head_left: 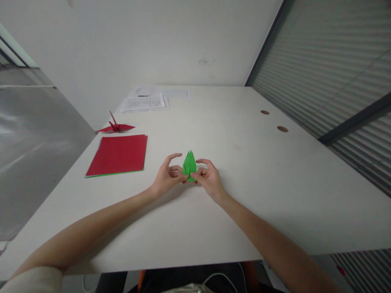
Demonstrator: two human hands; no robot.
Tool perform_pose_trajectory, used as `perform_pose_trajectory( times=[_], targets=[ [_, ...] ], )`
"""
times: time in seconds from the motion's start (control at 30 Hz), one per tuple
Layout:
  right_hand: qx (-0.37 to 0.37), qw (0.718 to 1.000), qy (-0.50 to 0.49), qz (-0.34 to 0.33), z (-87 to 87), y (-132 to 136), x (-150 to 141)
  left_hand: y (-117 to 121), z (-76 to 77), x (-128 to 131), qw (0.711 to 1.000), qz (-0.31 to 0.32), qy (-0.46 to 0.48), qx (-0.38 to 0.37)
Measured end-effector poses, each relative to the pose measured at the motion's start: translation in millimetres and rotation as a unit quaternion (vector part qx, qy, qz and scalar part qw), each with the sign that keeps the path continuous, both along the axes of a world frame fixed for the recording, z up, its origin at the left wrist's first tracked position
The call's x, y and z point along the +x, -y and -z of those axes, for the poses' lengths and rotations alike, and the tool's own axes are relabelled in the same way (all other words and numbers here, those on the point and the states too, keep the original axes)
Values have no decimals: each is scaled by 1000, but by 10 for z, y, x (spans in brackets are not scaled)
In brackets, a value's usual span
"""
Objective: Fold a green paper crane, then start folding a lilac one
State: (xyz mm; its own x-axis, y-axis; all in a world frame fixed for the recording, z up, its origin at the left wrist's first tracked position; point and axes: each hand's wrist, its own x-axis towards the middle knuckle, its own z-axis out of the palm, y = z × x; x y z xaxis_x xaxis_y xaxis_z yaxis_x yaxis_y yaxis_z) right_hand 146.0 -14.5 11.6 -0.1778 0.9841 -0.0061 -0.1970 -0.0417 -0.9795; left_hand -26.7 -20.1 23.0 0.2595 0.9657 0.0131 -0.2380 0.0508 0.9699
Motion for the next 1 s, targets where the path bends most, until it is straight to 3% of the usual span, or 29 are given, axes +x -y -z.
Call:
perform_pose_trajectory(
  times=[0.13,0.37,0.57,0.77,1.0],
  targets=[
    [14,1000,-5,6,-3,1,-3,27,-10,21,999,8,19,-24],
    [41,999,11,4,-8,24,-4,-3,-1,14,998,26,-12,47],
    [50,999,15,-16,4,31,12,-42,1,-21,999,27,-10,28],
    [84,996,28,-24,37,16,41,-53,-9,-23,997,75,-23,25],
    [76,996,3,-37,14,4,63,-44,-26,-30,998,58,-9,-4]
  ],
)
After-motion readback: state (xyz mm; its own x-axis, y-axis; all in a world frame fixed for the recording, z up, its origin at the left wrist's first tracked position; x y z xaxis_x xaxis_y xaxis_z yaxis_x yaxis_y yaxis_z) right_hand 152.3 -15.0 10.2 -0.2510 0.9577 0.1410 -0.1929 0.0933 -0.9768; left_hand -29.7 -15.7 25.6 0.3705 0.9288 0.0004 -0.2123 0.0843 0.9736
